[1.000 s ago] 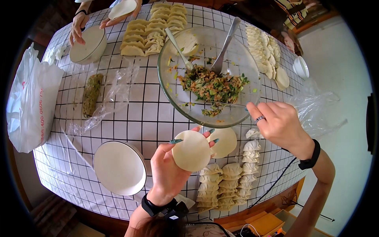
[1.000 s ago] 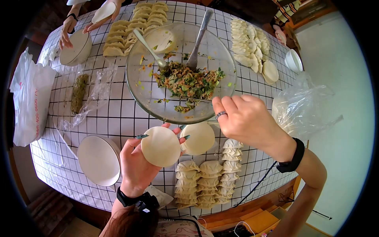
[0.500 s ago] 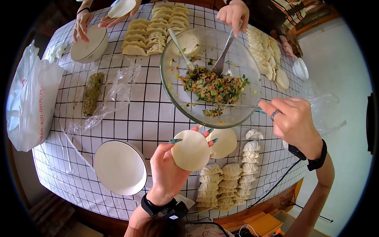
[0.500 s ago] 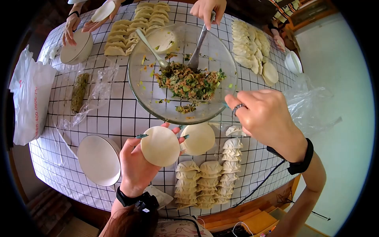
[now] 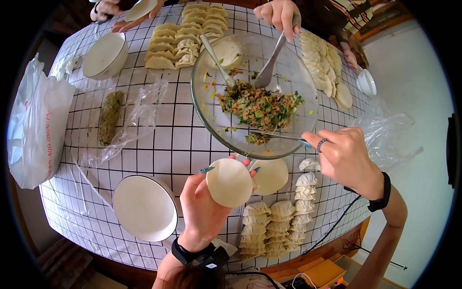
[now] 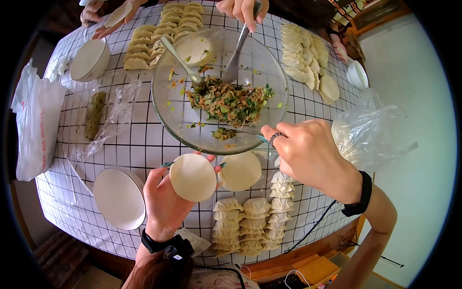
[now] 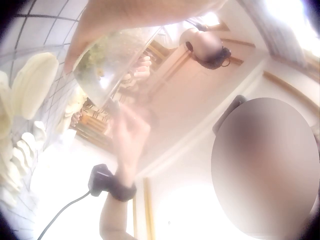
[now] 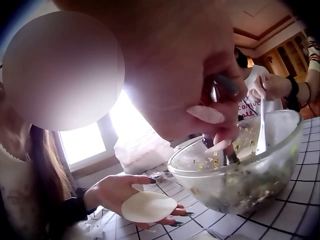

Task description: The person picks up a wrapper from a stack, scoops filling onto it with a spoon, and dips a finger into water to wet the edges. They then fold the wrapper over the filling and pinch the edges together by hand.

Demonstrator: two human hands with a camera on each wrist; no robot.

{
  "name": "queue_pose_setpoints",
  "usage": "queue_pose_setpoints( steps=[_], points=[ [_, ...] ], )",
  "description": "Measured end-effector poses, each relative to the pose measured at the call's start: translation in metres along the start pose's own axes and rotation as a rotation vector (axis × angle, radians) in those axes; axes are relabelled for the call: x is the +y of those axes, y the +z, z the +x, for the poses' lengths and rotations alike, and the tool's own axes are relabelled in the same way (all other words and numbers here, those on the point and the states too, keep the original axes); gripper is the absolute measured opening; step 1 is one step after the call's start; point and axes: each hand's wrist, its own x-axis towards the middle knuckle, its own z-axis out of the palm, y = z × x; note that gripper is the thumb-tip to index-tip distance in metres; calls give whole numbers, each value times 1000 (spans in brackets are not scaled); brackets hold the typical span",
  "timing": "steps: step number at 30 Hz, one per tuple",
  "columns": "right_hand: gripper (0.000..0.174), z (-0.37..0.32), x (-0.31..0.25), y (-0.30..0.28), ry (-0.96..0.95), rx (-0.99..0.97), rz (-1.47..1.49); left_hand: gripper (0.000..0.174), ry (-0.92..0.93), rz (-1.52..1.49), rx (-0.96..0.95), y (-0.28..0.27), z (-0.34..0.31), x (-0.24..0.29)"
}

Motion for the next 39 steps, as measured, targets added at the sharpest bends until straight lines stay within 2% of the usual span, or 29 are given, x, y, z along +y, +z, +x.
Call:
queue_pose_setpoints(
  steps=[7,13,16,18,20,22,23,30,33,34,36,37,38,39],
  points=[
    [34,-7,5,7,40,-8,86,58,16,12,-26,5,-1,2],
    [29,-10,7,6,169,83,349,58,19,-1,-70,8,-4,5],
    [23,-10,7,1,272,93,511,59,14,5,-93,10,-7,6],
    [21,-14,11,-1,443,59,719,58,21,4,-104,13,-11,6],
    [19,-14,9,-4,428,55,782,58,29,-2,-107,14,-16,5],
    [18,-13,13,-10,697,-66,1033,58,20,41,-112,14,-14,4],
    [19,-16,15,-9,698,-68,1122,58,25,43,-111,13,-15,3],
    [19,-35,-27,-36,677,-48,1191,62,-11,20,-176,19,-39,0],
    [21,-46,-50,-42,406,105,718,64,-42,31,-229,28,-48,-1],
    [21,-48,-54,-42,406,104,711,64,-59,30,-251,31,-48,-2],
    [25,-56,-67,-38,200,289,405,65,-55,6,-256,37,-58,-4],
    [31,-61,-66,-37,106,311,267,65,-59,-30,-264,38,-58,-5],
    [31,-65,-71,-36,104,319,276,65,-53,-22,-257,38,-64,-5],
    [35,-68,-74,-38,-12,356,152,65,-61,-53,-278,38,-66,-5]
  ],
)
